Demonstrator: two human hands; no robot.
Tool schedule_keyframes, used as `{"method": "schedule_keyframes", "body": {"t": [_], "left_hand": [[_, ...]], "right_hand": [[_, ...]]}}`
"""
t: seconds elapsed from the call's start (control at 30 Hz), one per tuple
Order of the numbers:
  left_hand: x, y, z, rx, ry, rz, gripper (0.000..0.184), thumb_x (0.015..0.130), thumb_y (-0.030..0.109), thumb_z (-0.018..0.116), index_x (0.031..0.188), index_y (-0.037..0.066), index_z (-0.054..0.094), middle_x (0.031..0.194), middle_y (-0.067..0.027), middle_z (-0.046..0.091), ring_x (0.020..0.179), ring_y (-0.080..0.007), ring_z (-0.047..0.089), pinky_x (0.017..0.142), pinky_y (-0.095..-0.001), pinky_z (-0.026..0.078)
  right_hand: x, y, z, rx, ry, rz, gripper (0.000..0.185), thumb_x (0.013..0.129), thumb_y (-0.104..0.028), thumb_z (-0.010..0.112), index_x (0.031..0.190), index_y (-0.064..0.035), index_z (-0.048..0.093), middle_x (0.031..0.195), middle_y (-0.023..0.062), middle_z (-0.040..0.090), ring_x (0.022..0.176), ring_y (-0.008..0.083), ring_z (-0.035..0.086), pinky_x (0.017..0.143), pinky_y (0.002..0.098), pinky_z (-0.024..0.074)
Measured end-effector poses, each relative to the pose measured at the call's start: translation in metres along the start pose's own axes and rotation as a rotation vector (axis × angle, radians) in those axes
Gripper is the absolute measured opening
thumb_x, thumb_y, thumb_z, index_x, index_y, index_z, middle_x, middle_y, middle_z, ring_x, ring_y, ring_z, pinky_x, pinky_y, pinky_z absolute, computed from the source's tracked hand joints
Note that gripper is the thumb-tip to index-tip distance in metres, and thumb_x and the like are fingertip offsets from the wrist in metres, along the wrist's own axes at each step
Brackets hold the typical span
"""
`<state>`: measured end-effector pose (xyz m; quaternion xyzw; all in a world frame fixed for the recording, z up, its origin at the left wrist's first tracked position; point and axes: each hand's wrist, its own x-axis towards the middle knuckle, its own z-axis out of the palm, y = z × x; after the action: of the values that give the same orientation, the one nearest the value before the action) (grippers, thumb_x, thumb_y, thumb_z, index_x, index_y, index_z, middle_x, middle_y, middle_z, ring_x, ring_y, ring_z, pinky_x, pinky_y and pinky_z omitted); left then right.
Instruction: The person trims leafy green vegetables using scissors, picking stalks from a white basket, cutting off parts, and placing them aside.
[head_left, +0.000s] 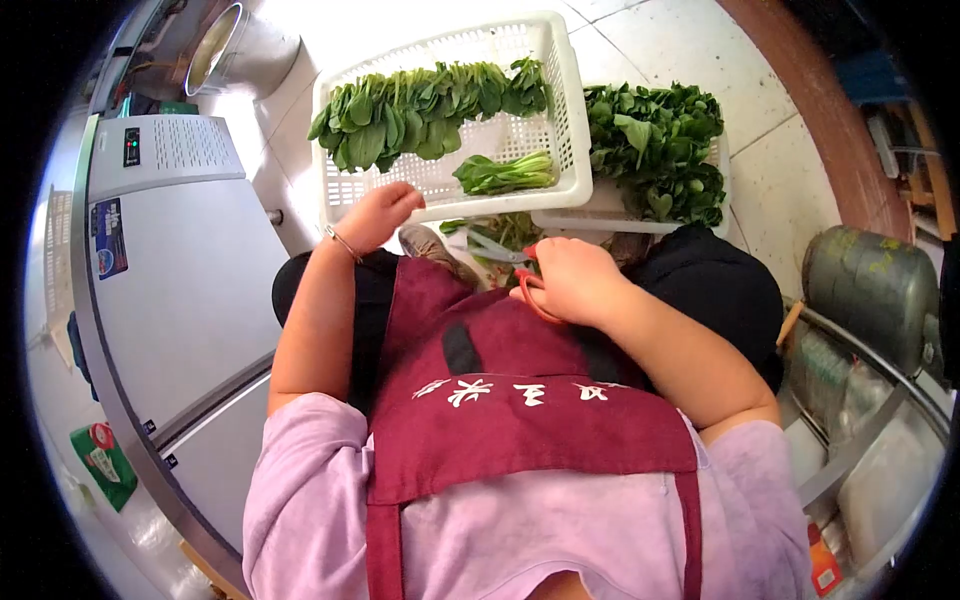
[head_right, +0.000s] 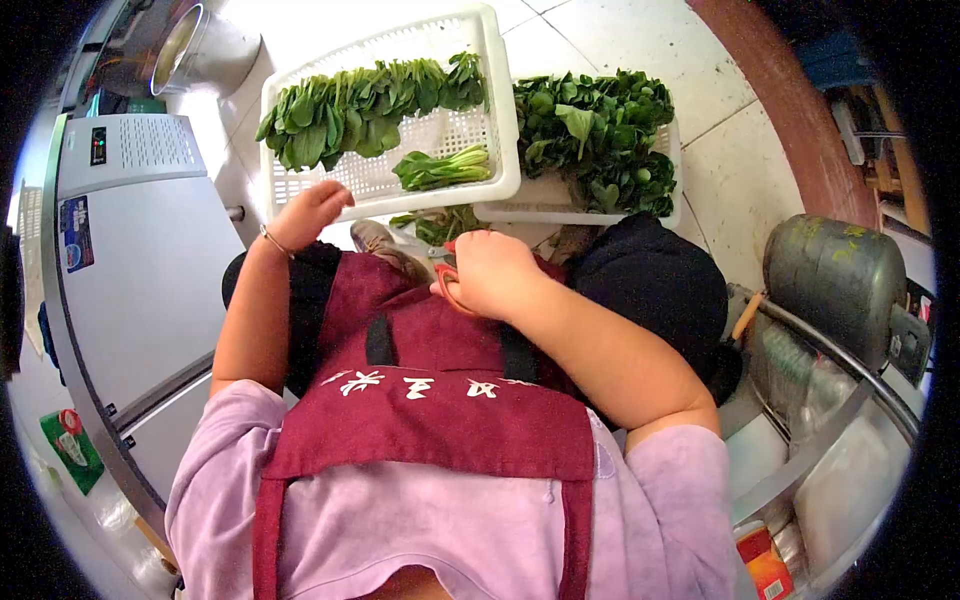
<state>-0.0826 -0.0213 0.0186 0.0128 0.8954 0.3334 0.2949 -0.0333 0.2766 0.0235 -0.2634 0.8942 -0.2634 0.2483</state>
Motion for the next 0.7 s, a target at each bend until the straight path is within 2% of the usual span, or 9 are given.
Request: {"method": "schedule_keyframes", "body": {"t": [0.1,0.2,0.3,0.4,0.47,0.5,0.53,0.6,0.7], "left_hand": [[0.043,0.006,-0.010,-0.059,0.128,0.056,0.027,0.093,0.025,0.047,0.090,0.000,0.060,0.065,0.0006,0.048,0.060,-0.0088,0.043,0.055,-0.0260,0.039],[0.096,0.027,-0.008,-0.115,0.201,-0.022,0.031,0.090,0.028,0.050,0.096,-0.001,0.063,0.069,-0.0059,0.057,0.064,-0.0134,0.051,0.060,-0.0289,0.043],[0.163,0.026,0.002,-0.389,0.127,-0.018,0.028,0.091,0.026,0.048,0.087,0.001,0.061,0.064,0.0007,0.049,0.054,-0.0101,0.041,0.051,-0.0256,0.035],[0.222,0.032,0.001,-0.309,0.124,-0.009,0.026,0.086,0.023,0.048,0.087,0.001,0.062,0.064,-0.0004,0.051,0.054,-0.0120,0.045,0.052,-0.0262,0.037],[0.258,0.029,0.006,-0.136,0.235,0.033,0.026,0.082,0.019,0.046,0.089,0.000,0.062,0.068,-0.0053,0.056,0.063,-0.0152,0.054,0.057,-0.0285,0.042],[0.263,0.033,0.009,-0.066,0.318,0.133,0.030,0.083,0.019,0.045,0.097,0.000,0.063,0.082,-0.0123,0.064,0.078,-0.0232,0.061,0.069,-0.0329,0.047],[0.278,0.022,0.010,-0.066,0.314,0.137,0.030,0.083,0.019,0.045,0.097,0.000,0.063,0.082,-0.0123,0.064,0.078,-0.0232,0.061,0.069,-0.0329,0.047],[0.318,-0.013,0.013,0.646,0.219,0.325,0.034,0.086,0.022,0.044,0.107,0.001,0.061,0.099,-0.0185,0.064,0.091,-0.0309,0.061,0.080,-0.0368,0.047],[0.256,0.034,0.014,0.356,0.279,0.193,0.031,0.086,0.020,0.044,0.103,0.003,0.063,0.099,-0.0201,0.063,0.090,-0.0350,0.060,0.082,-0.0386,0.047]], "right_hand": [[0.001,-0.004,-0.003,0.021,-0.097,-0.015,0.054,0.077,-0.050,0.061,0.089,0.0019,0.061,0.087,0.0204,0.064,0.082,0.0346,0.063,0.072,0.0418,0.0513],[0.003,-0.008,-0.007,0.081,-0.222,-0.020,0.051,0.078,-0.049,0.060,0.088,0.0017,0.062,0.087,0.0204,0.064,0.082,0.0345,0.063,0.072,0.0415,0.0516],[0.005,-0.004,-0.003,0.070,-0.196,-0.020,0.050,0.077,-0.049,0.061,0.084,0.0004,0.063,0.083,0.0194,0.064,0.080,0.0344,0.063,0.071,0.0412,0.0517],[0.007,0.003,0.004,0.078,-0.148,-0.036,0.049,0.076,-0.048,0.062,0.082,0.0001,0.062,0.080,0.0190,0.064,0.078,0.0349,0.063,0.070,0.0415,0.0516],[0.009,0.005,0.003,0.078,-0.154,-0.024,0.048,0.075,-0.048,0.062,0.081,0.0001,0.062,0.079,0.0189,0.064,0.076,0.0354,0.063,0.069,0.0420,0.0514],[0.010,0.004,0.001,0.098,-0.182,-0.021,0.047,0.076,-0.047,0.062,0.081,0.0000,0.062,0.079,0.0190,0.064,0.076,0.0355,0.063,0.069,0.0422,0.0513],[0.011,0.004,0.000,0.117,-0.211,-0.019,0.046,0.076,-0.046,0.062,0.081,0.0000,0.062,0.079,0.0191,0.064,0.076,0.0356,0.063,0.069,0.0424,0.0512],[0.012,0.005,-0.001,0.135,-0.210,-0.016,0.044,0.077,-0.044,0.062,0.082,-0.0003,0.062,0.079,0.0189,0.064,0.076,0.0354,0.063,0.069,0.0422,0.0513],[0.012,0.004,-0.005,0.125,-0.223,-0.035,0.042,0.077,-0.042,0.061,0.085,-0.0007,0.062,0.078,0.0183,0.064,0.076,0.0345,0.063,0.069,0.0420,0.0517]]}}
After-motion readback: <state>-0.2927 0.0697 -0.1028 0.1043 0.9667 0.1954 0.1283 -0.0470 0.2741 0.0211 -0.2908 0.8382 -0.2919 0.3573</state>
